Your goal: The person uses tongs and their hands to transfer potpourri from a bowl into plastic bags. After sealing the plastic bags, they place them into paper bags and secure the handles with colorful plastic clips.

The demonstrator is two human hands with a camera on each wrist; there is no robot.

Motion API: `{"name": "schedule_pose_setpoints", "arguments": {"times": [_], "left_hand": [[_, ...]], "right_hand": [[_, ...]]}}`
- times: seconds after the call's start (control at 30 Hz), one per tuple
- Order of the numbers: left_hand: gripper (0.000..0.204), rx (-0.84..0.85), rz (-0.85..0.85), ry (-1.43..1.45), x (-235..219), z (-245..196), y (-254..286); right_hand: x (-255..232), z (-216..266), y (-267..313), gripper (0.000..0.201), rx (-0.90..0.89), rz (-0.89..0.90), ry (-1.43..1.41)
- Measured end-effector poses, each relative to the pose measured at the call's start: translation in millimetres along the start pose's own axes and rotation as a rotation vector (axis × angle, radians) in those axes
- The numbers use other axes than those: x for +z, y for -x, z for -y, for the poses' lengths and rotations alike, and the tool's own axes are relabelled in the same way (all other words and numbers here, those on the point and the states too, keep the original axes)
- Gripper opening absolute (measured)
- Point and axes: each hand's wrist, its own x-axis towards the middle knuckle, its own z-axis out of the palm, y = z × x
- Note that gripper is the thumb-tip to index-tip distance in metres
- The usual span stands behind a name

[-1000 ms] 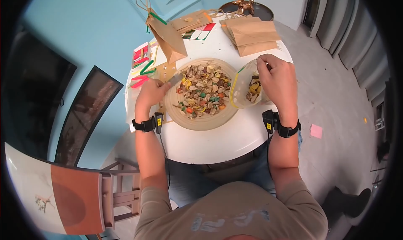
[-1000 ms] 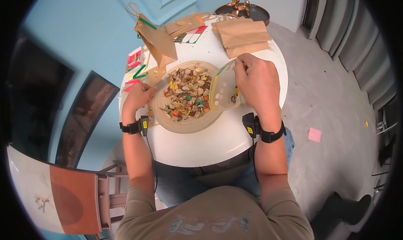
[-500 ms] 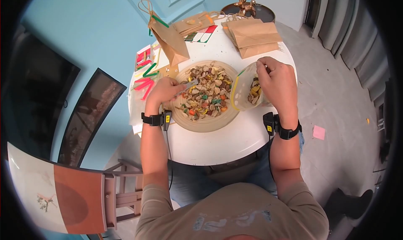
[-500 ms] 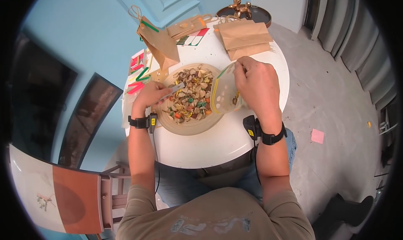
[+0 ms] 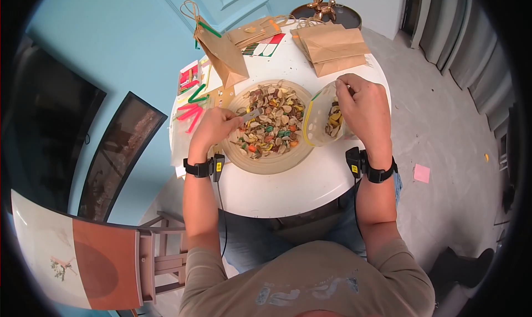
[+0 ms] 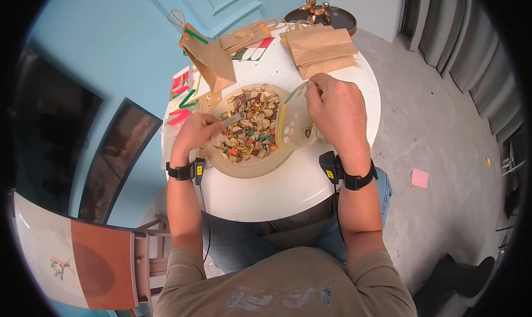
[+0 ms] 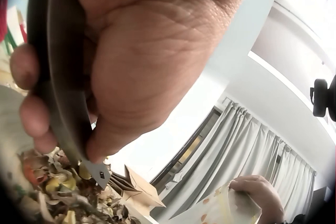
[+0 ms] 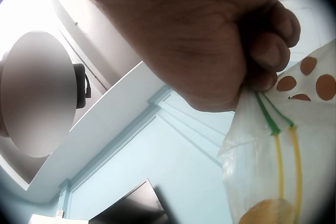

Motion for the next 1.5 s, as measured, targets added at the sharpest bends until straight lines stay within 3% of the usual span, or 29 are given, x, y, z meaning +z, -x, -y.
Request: {"name": "schedule_pose_setpoints", "arguments": {"times": [0.27, 0.63, 0.87, 0.97, 1.07, 1.17, 1.37, 1.5], "left_hand": [[0.034, 0.052, -0.022, -0.061, -22, -20, 24], [0.028, 0.298, -0.052, -0.128, -47, -121, 74], [0.030, 0.530, -0.016, -0.283, -9, -162, 55], [0.033, 0.635, -0.099, -0.409, 3, -166, 50], [0.032, 0.474, 0.028, -0.300, -15, -171, 63], [0.032, 0.398, 0.002, -0.194, -39, -149, 61], [0.037, 0.104, -0.125, 0.126, -66, -65, -2], [0.046, -0.082, 0.000, 0.167, -49, 4, -55]], "right_hand": [[6, 1, 1, 0.023, -0.017, 0.016, -0.005], [10, 0, 1, 0.021, -0.028, 0.060, 0.001], [5, -1, 2, 0.021, -0.042, 0.032, 0.012], [3, -5, 1, 0.022, -0.038, 0.024, 0.004], [3, -8, 1, 0.022, -0.049, 0.015, 0.005], [1, -8, 1, 0.021, -0.042, 0.009, -0.002], [-1, -9, 3, 0.021, -0.050, 0.005, -0.009], [-2, -7, 3, 0.021, -0.038, 0.010, -0.004]]}}
